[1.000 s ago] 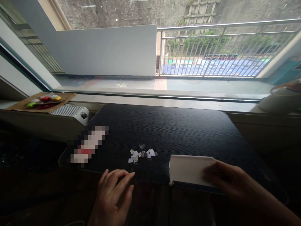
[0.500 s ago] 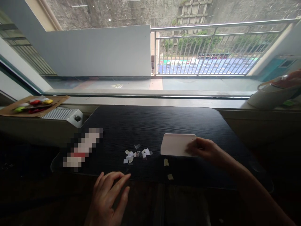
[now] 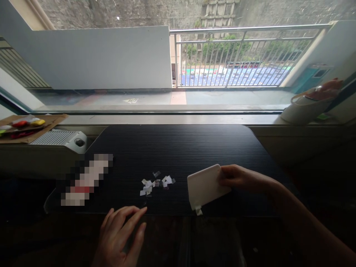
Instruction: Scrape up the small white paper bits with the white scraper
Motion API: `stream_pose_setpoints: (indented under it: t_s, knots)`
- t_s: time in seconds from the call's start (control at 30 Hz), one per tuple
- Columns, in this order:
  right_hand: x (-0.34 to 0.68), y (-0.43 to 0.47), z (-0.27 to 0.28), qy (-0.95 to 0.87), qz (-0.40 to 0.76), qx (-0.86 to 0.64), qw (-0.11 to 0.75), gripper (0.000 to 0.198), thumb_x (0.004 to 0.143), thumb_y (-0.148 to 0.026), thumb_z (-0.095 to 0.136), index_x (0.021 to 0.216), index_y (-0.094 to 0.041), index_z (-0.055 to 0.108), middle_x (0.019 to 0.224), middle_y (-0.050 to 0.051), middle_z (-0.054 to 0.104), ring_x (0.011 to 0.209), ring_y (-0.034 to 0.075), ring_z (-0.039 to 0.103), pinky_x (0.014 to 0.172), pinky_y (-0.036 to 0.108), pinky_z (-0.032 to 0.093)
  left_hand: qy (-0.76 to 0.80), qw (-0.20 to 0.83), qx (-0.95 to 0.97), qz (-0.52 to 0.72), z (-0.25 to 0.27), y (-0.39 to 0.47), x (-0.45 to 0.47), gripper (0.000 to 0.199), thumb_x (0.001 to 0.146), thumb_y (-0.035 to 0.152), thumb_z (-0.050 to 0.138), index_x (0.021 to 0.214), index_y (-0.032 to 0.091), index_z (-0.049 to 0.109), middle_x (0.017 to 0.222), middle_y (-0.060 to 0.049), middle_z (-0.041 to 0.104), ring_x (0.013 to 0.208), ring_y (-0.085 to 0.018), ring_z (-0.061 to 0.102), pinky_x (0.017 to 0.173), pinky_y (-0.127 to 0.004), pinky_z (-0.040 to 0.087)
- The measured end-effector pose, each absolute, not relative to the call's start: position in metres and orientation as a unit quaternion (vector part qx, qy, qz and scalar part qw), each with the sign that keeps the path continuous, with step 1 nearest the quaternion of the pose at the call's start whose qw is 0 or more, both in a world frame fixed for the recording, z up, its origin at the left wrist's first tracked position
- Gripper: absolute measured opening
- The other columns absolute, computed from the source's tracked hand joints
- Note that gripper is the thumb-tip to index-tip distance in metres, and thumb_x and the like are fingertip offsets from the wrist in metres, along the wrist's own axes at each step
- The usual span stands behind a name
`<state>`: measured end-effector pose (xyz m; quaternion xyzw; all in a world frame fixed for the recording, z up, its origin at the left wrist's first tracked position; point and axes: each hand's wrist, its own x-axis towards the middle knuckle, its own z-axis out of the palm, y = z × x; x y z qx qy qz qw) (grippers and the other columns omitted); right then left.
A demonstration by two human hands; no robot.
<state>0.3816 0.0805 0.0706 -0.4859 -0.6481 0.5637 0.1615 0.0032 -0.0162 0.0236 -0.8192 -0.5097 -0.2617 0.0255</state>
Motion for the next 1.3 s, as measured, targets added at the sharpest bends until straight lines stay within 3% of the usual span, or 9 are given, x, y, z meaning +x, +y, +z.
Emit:
stream_pose_setpoints:
  t_s: [0.13, 0.33, 0.5, 0.6, 0.83, 1.13, 1.3]
  knots:
    - [0.391, 0.060, 0.076, -0.638, 0.557, -0.503, 0.171, 0.015, 0.083, -0.027, 0.062, 0.091, -0.015, 0.068, 0.083, 0.001, 0.072, 0.077, 0.019, 0.064, 0.068, 0.027, 0.050, -0.500, 0.021, -0.821, -0.276, 0.024, -0.015, 0.006, 0.032, 0.089, 0.022, 0.053, 0.120, 0.029, 0.057, 0.105, -0.001, 0.062, 0.099, -0.019, 0.061, 0.105, -0.042, 0.033]
    - [0.403, 0.029, 0.087, -0.634, 0.505, -0.550, 0.202, 0.019, 0.080, -0.038, 0.068, 0.081, -0.019, 0.073, 0.078, 0.003, 0.076, 0.076, 0.024, 0.069, 0.067, 0.028, 0.055, -0.497, 0.040, -0.820, -0.282, 0.027, -0.013, 0.014, 0.031, 0.087, 0.020, 0.053, 0.116, 0.027, 0.059, 0.102, -0.001, 0.063, 0.096, -0.019, 0.062, 0.104, -0.042, 0.035]
    - [0.372, 0.037, 0.073, -0.639, 0.356, -0.593, 0.335, 0.035, 0.075, -0.057, 0.069, 0.075, -0.022, 0.074, 0.073, 0.006, 0.077, 0.069, 0.026, 0.071, 0.064, 0.032, 0.057, -0.526, 0.045, -0.810, -0.256, 0.029, -0.016, 0.020, 0.031, 0.088, 0.019, 0.051, 0.117, 0.027, 0.059, 0.102, -0.002, 0.065, 0.097, -0.019, 0.062, 0.103, -0.047, 0.038]
    - [0.343, 0.051, 0.062, -0.642, 0.337, -0.582, 0.368, 0.035, 0.077, -0.057, 0.067, 0.079, -0.023, 0.073, 0.077, 0.005, 0.078, 0.072, 0.026, 0.072, 0.067, 0.033, 0.058, -0.556, 0.042, -0.798, -0.227, 0.025, -0.018, 0.016, 0.033, 0.087, 0.020, 0.051, 0.118, 0.027, 0.059, 0.105, -0.004, 0.065, 0.100, -0.022, 0.062, 0.102, -0.051, 0.038]
    - [0.335, 0.048, 0.059, -0.682, 0.333, -0.563, 0.327, 0.021, 0.084, -0.041, 0.062, 0.083, -0.023, 0.072, 0.083, 0.004, 0.079, 0.075, 0.025, 0.074, 0.068, 0.032, 0.058, -0.602, 0.068, -0.763, -0.225, 0.009, -0.016, 0.001, 0.032, 0.088, 0.024, 0.047, 0.118, 0.023, 0.059, 0.114, -0.009, 0.065, 0.105, -0.026, 0.062, 0.093, -0.053, 0.043]
    - [0.322, 0.054, 0.065, -0.688, 0.315, -0.572, 0.317, 0.019, 0.085, -0.038, 0.059, 0.086, -0.023, 0.070, 0.087, 0.004, 0.078, 0.079, 0.025, 0.073, 0.070, 0.033, 0.056, -0.599, 0.075, -0.772, -0.198, 0.008, -0.014, 0.002, 0.035, 0.088, 0.024, 0.047, 0.122, 0.022, 0.056, 0.114, -0.011, 0.063, 0.106, -0.028, 0.060, 0.094, -0.056, 0.041]
    - [0.336, 0.047, 0.069, -0.666, 0.263, -0.625, 0.312, 0.022, 0.082, -0.043, 0.059, 0.082, -0.024, 0.070, 0.081, 0.004, 0.077, 0.071, 0.025, 0.071, 0.065, 0.034, 0.055, -0.591, 0.085, -0.777, -0.197, 0.011, -0.014, 0.002, 0.035, 0.088, 0.023, 0.046, 0.122, 0.022, 0.055, 0.114, -0.010, 0.062, 0.105, -0.028, 0.060, 0.093, -0.055, 0.041]
